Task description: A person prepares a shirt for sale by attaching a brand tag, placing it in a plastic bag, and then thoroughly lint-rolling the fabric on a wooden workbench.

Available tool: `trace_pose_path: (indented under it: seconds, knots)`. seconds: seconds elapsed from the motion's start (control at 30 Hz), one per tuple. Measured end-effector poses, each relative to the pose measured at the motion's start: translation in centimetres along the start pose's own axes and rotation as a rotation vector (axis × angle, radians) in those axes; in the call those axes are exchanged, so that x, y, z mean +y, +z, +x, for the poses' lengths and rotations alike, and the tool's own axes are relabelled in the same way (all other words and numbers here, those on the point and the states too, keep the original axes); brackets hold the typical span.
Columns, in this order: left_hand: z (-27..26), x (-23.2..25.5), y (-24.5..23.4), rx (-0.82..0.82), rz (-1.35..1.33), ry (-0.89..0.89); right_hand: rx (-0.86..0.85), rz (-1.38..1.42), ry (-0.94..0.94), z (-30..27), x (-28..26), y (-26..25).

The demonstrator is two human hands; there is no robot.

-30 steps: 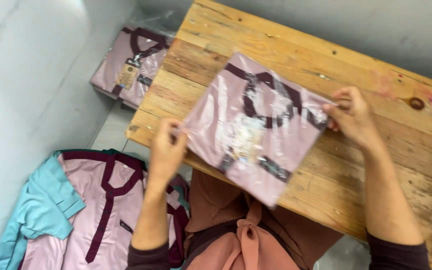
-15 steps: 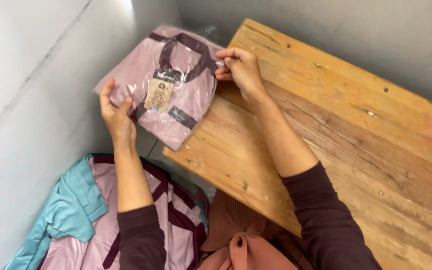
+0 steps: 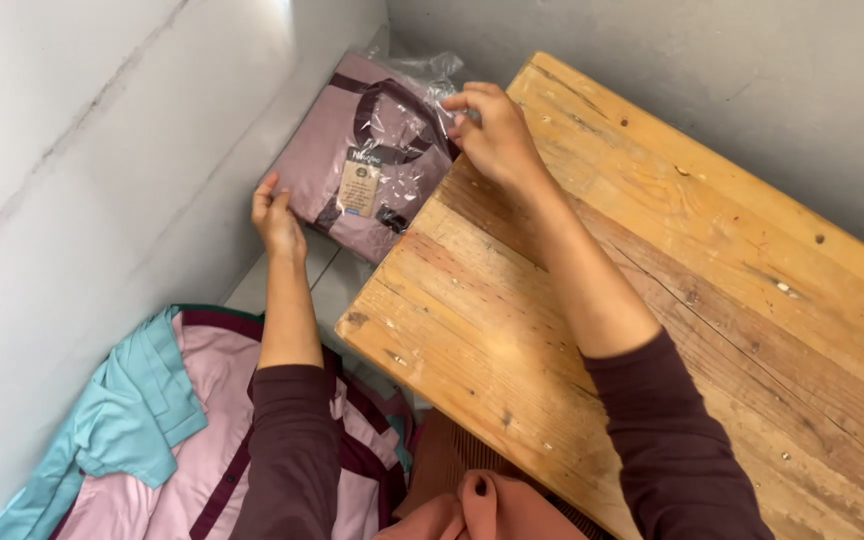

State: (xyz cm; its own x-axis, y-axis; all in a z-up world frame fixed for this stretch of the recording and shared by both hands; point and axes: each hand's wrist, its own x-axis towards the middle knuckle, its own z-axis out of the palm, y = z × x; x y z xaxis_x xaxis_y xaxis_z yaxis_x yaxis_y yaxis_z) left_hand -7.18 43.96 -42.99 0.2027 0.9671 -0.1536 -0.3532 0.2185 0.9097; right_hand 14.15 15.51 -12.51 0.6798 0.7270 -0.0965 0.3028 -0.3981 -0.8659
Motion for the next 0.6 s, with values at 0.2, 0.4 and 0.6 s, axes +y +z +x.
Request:
trace_pose_path:
  seconds: [0.2, 0.4, 0.6]
  knots:
    - [-10.3, 12.3, -7.7, -0.235, 0.754, 0.247, -0.09, -0.205, -0.655, -10.1, -4.3, 3.5]
    - [-21.1, 17.6, -18.7, -0.763, 1.499, 0.257, -0.659, -0.492, -0.693, -19.6, -6.8, 15.2]
    - [-21.2, 15.5, -22.3, -0.576, 1.521, 0.431, -0.632, -0.622, -0.153, -22.4, 4.6, 29.1]
